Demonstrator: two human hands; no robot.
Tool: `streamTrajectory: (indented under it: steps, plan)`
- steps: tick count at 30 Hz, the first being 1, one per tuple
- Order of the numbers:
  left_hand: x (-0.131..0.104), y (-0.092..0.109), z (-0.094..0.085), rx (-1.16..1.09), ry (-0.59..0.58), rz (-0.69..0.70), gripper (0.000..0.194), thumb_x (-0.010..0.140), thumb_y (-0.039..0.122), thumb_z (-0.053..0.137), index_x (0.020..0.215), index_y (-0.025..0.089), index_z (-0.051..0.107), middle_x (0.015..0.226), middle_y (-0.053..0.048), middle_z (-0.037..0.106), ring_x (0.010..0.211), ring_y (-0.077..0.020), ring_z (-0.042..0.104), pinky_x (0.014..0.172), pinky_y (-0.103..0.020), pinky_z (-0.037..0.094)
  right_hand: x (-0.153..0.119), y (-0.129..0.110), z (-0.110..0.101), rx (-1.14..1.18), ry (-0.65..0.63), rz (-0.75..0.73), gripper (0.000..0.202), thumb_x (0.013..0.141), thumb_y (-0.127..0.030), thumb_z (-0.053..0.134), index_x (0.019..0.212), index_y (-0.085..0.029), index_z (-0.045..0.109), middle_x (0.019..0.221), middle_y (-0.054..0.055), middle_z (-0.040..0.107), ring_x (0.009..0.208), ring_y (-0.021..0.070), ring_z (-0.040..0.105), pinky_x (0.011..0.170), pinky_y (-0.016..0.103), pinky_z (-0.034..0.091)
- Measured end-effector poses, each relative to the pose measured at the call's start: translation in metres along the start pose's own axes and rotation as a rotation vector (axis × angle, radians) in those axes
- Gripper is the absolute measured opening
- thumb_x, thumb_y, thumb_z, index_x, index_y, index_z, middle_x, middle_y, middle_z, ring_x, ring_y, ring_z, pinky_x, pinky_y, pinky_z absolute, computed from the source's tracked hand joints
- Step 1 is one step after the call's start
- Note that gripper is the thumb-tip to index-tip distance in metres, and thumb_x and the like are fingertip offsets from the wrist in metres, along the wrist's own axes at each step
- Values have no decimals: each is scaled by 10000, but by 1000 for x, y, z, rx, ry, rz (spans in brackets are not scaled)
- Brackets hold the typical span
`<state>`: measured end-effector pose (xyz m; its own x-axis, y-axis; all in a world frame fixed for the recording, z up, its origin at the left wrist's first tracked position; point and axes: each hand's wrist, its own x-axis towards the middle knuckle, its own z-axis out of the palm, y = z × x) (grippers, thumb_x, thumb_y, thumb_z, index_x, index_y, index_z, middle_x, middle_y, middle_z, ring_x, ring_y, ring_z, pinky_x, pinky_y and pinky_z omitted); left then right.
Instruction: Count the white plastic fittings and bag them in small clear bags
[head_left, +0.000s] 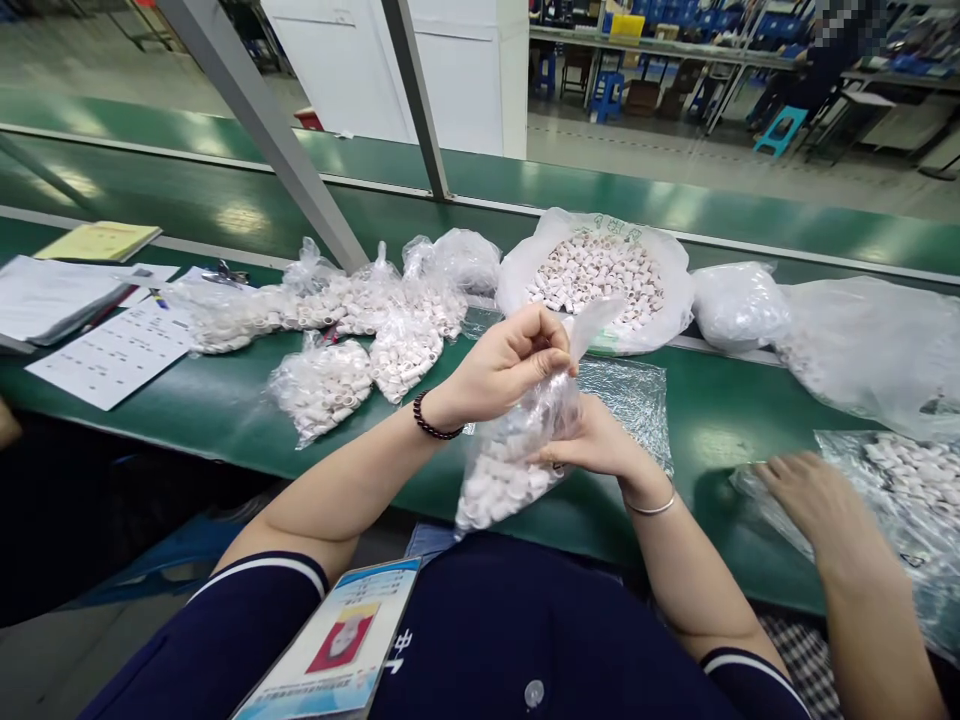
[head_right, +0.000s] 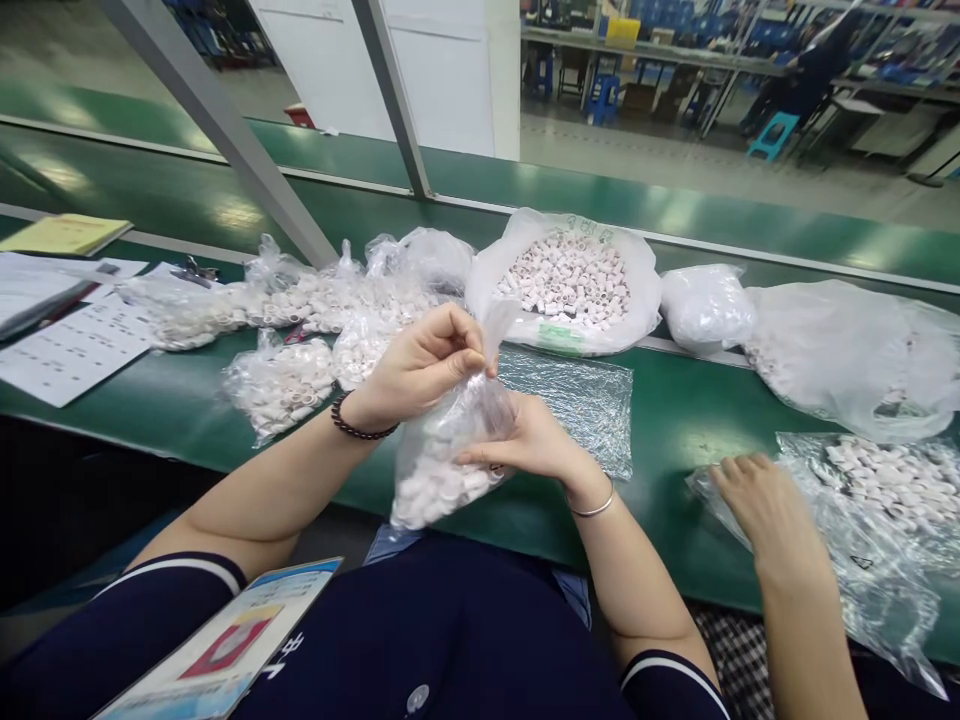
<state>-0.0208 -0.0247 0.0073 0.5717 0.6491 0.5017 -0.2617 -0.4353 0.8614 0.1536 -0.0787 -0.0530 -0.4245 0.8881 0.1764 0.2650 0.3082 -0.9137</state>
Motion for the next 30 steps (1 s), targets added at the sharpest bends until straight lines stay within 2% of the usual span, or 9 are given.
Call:
streamTrajectory:
  steps: [4, 8, 11, 13, 17, 20, 22, 26, 30]
  plan:
    - [-5, -15, -2, -74, 70, -16, 296, 860, 447, 682, 823, 212, 506, 711, 11, 574, 689, -123, 613, 683, -273, 535, 0, -3, 16, -133, 128, 78, 396, 742, -544, 739, 647, -198, 572, 591, -17, 587, 545, 134, 504, 531, 261, 386]
    - [-17, -29, -7, -136, 148, -26, 357, 835, 532, 676, 913, 223, 517, 797, -10, 628, 819, -164, 665, 823, -341, 555, 0, -7, 15, -386, 214, 35, 367, 859, -444, 591, 587, -205, 531, 564, -7, 579, 520, 127, 483, 534, 261, 322]
    - [-29, -35, -8, -95, 103, -40, 793, 658, 730, 706, 1241, 241, 482, 1161, -121, 640, 1098, -265, 633, 941, -410, 526, 0, -7, 14, -456, 222, -14, 314, 897, -367, 515, 628, -212, 564, 639, 6, 628, 580, 137, 529, 571, 261, 338]
    - [-38, -37, -5, 40, 55, -37, 966, 553, 751, 753, 1311, 218, 479, 1257, -164, 594, 1122, -299, 613, 921, -402, 526, 1, -6, 15, -460, 221, -22, 310, 901, -354, 503, 631, -213, 559, 650, 10, 631, 591, 138, 536, 578, 260, 345]
    - [-48, -38, 9, 307, 249, -45, 420, 787, 578, 693, 866, 168, 645, 814, -50, 634, 749, -170, 601, 696, -294, 500, 5, -6, 21, -466, 294, 34, 258, 827, -417, 617, 685, -220, 532, 644, -1, 598, 571, 141, 520, 554, 260, 344]
    - [-47, -38, 18, 304, 382, -81, 417, 866, 567, 597, 732, 171, 587, 656, 1, 553, 611, -123, 508, 590, -255, 440, 7, -9, 23, -484, 318, 39, 380, 730, -487, 736, 956, -228, 574, 879, 33, 667, 718, 190, 600, 591, 269, 391]
    - [-46, -39, 22, 290, 380, -83, 444, 880, 589, 559, 713, 177, 553, 630, 16, 521, 581, -112, 475, 557, -246, 414, 8, -8, 23, -518, 215, 37, 422, 770, -503, 712, 1064, -235, 572, 940, 47, 684, 766, 212, 623, 613, 281, 408]
    - [-51, -42, 27, 360, 357, -65, 404, 921, 524, 517, 692, 191, 516, 625, 15, 487, 589, -121, 452, 561, -269, 384, 6, -1, 29, -655, 22, -24, 249, 924, -419, 533, 1004, -202, 626, 854, 87, 706, 721, 227, 635, 604, 303, 402]
    - [-62, -37, 24, 365, 257, -56, 412, 916, 501, 528, 641, 195, 501, 609, -4, 498, 586, -138, 470, 545, -289, 389, 0, 5, 40, -754, -58, -81, 336, 981, -372, 390, 879, -182, 648, 761, 104, 693, 638, 221, 629, 564, 312, 408]
